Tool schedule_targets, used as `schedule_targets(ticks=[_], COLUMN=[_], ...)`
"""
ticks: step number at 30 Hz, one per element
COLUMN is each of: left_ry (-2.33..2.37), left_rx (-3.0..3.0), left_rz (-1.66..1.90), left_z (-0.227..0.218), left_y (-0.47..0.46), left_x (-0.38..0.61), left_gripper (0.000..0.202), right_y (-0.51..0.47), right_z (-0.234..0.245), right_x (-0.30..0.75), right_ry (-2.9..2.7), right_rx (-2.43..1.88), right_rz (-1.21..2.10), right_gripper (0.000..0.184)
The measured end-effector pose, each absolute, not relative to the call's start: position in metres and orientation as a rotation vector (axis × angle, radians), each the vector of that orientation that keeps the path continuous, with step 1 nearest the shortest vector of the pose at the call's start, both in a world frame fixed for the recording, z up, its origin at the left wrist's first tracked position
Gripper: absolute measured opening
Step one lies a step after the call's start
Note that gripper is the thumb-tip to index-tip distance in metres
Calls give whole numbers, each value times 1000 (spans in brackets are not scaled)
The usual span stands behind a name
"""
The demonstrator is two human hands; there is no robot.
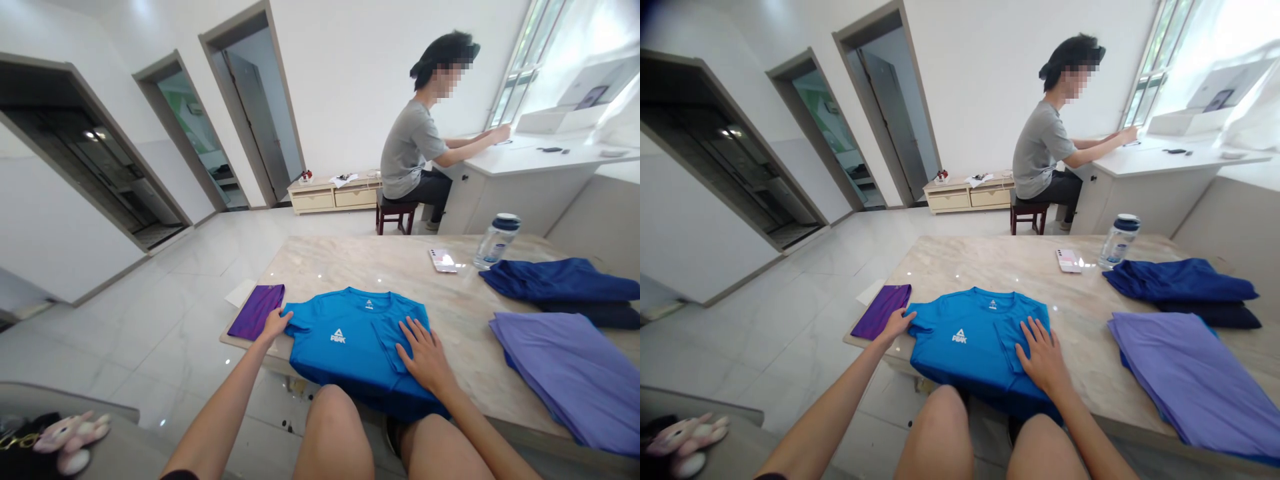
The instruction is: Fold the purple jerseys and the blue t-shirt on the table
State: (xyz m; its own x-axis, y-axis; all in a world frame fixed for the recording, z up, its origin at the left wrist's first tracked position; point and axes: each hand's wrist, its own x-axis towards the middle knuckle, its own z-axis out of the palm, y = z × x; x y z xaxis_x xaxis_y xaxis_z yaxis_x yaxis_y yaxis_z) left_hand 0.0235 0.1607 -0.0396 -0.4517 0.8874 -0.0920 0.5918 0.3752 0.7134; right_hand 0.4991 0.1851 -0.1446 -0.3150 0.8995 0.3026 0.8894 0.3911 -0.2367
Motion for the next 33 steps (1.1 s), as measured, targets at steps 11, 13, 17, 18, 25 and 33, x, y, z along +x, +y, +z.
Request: schedule_targets(ticks=[11, 13, 17, 18, 25, 33], left_ry=[2439, 2514, 2502, 2479, 2418, 1634], left_rx=[1448, 1463, 1563, 1589, 1735, 1461], left_rz=[635, 490, 284, 251, 121, 425], left_z=[1, 5, 5, 3, -2, -17], left_y=[169, 172, 178, 179, 179, 194], left_x=[49, 53, 64, 67, 92, 167], left_gripper=[17, 15, 22, 23, 18, 31], right_y=[185, 185, 184, 184, 183, 180], right_z=[-144, -142, -139, -138, -135, -121], right_x=[499, 498, 496, 496, 496, 498], right_ry=[-2272, -2261, -2237, -2233, -2228, -2259], right_rx=[-1538, -1538, -1539, -1540, -1556, -1572], right_rz=[39, 41, 59, 65, 104, 173], right_gripper=[64, 62, 61, 61, 61, 62])
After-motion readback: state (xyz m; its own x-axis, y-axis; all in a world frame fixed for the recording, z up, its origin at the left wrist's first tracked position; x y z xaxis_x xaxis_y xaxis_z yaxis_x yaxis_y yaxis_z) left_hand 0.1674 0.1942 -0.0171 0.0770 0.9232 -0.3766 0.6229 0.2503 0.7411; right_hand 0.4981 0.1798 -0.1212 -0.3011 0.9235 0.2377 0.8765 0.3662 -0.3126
